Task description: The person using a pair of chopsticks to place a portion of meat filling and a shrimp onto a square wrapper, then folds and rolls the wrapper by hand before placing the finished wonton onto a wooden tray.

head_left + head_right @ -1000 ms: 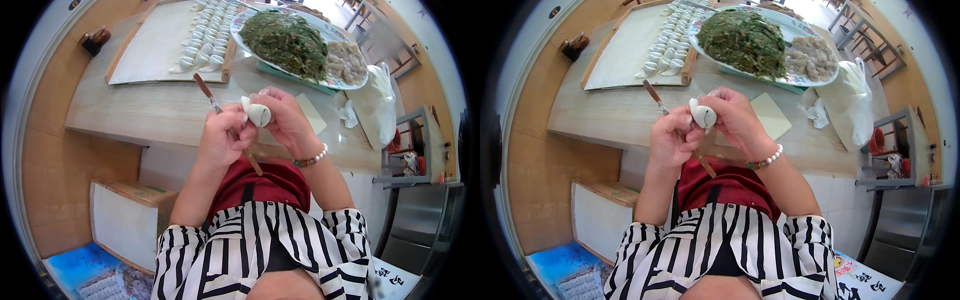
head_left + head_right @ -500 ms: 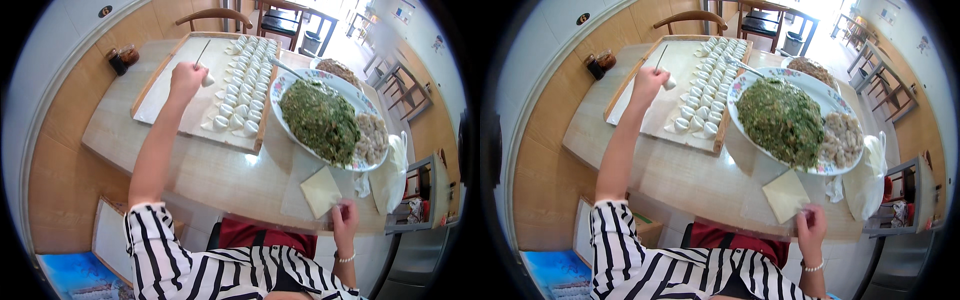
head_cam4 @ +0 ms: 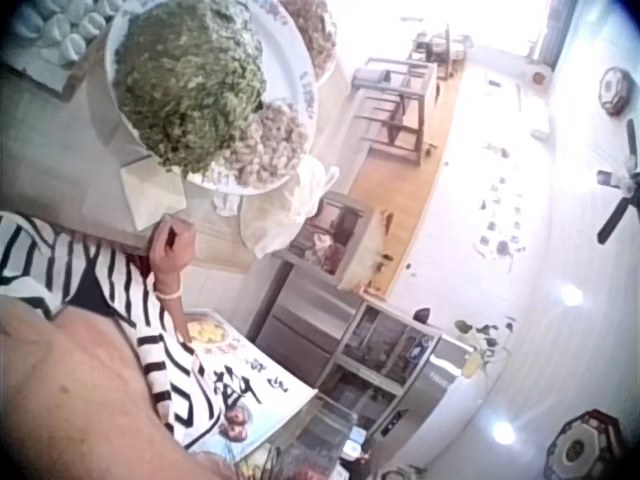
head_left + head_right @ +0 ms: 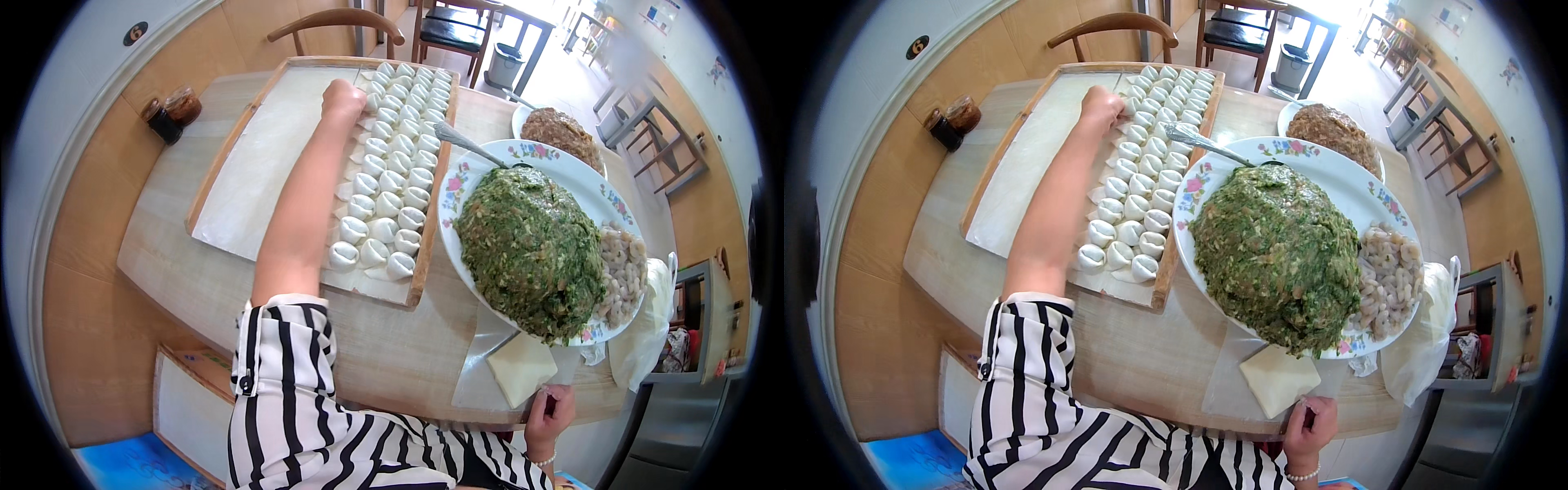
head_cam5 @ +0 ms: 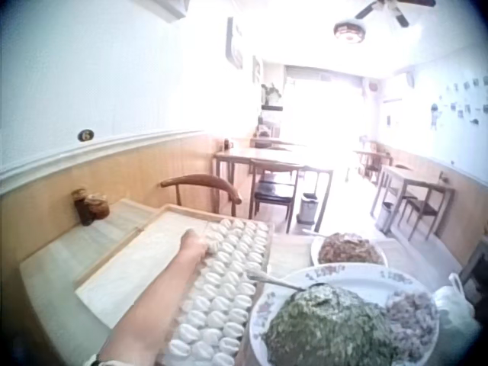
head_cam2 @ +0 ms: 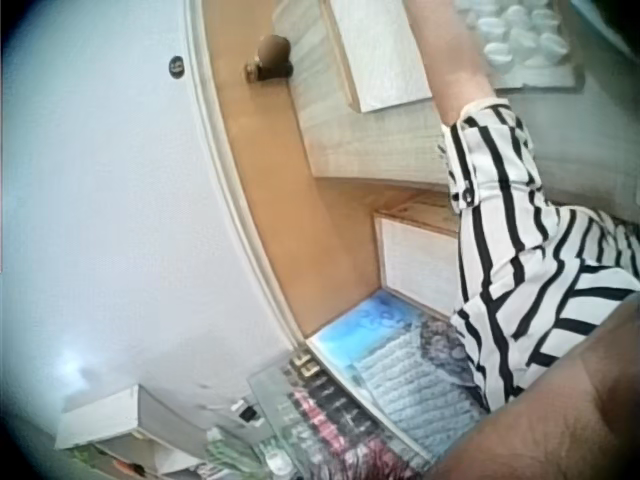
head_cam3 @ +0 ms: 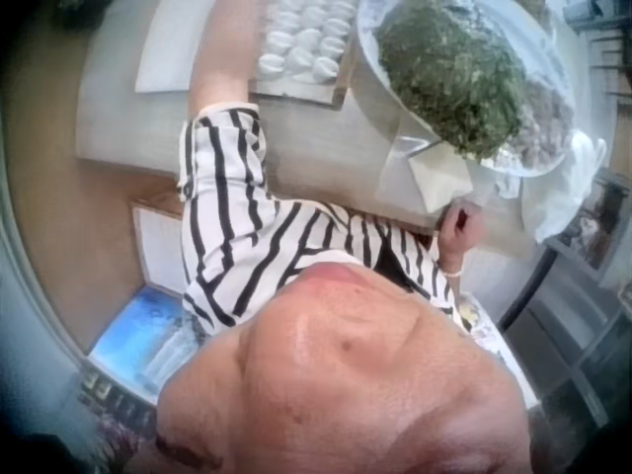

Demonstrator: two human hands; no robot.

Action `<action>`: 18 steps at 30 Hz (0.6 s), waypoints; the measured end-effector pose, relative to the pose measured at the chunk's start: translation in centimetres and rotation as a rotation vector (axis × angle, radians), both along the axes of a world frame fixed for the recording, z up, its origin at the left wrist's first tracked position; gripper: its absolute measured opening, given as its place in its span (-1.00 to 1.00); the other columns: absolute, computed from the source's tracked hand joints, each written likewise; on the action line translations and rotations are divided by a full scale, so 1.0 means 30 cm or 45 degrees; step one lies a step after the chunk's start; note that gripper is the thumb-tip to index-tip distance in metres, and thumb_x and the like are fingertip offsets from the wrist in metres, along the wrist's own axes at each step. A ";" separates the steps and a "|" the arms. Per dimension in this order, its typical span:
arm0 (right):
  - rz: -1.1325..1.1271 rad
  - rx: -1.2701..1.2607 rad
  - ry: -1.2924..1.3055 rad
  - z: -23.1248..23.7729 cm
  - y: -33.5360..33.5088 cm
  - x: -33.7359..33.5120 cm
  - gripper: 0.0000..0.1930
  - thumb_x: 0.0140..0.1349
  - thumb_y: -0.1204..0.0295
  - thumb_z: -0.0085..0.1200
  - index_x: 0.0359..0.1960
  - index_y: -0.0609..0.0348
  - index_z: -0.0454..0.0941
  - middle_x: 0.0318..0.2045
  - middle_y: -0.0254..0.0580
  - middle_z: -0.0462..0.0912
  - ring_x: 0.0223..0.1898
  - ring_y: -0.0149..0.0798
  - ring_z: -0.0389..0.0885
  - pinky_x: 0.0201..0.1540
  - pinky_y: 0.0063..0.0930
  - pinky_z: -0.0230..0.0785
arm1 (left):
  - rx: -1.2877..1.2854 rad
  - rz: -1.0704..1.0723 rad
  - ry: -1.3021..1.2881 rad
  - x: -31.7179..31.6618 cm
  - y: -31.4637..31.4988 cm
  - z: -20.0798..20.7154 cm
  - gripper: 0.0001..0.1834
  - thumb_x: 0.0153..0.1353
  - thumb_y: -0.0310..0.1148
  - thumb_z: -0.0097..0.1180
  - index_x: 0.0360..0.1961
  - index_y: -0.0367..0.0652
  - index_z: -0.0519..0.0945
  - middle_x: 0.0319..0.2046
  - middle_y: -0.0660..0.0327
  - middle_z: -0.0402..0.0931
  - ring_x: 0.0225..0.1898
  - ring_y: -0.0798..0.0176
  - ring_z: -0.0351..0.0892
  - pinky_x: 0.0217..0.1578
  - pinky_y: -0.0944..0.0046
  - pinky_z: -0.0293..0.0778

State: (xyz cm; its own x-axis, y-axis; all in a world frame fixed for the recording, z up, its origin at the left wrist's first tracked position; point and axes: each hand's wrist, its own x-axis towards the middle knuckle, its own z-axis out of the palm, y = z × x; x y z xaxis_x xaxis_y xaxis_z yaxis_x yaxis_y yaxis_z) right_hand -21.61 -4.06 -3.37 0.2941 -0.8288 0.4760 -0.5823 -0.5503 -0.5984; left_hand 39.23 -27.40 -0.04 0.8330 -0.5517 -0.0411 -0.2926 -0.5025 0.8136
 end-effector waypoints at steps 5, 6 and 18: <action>-0.011 0.001 0.001 -0.005 0.003 0.006 -0.86 0.16 0.69 0.15 -0.27 0.24 0.56 -0.43 -0.09 0.55 -0.53 -0.22 0.48 -0.51 -0.44 0.28 | 0.163 -0.033 -0.540 -0.057 0.056 0.082 -0.64 0.20 -0.18 0.33 -0.22 -0.32 0.74 -0.14 -0.14 0.72 -0.03 -0.11 0.73 0.02 0.00 0.60; -0.004 -0.004 -0.002 -0.006 0.004 0.008 -0.86 0.15 0.69 0.15 -0.27 0.23 0.56 -0.44 -0.09 0.56 -0.53 -0.22 0.48 -0.51 -0.43 0.28 | 0.140 -0.121 -0.432 -0.024 0.062 0.083 -0.62 0.19 -0.15 0.34 -0.21 -0.32 0.74 -0.12 -0.14 0.72 -0.01 -0.11 0.72 0.03 0.00 0.58; 0.120 -0.005 -0.064 0.025 -0.012 0.012 -0.81 0.11 0.67 0.23 -0.23 0.22 0.59 -0.41 -0.07 0.59 -0.50 -0.09 0.53 -0.46 -0.31 0.37 | -0.076 -0.414 -0.496 0.202 0.168 0.037 -0.32 0.42 0.29 -0.08 -0.35 -0.17 0.66 -0.52 0.11 0.63 -0.58 0.30 0.51 -0.61 0.18 0.38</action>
State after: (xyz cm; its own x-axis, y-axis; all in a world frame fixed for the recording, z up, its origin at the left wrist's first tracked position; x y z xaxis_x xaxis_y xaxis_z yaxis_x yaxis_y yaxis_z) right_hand -21.25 -4.42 -2.62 0.3465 -0.7969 0.4949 -0.4972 -0.6034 -0.6235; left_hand 45.30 -22.35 1.07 0.5649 -0.7771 0.2777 -0.7134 -0.2908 0.6375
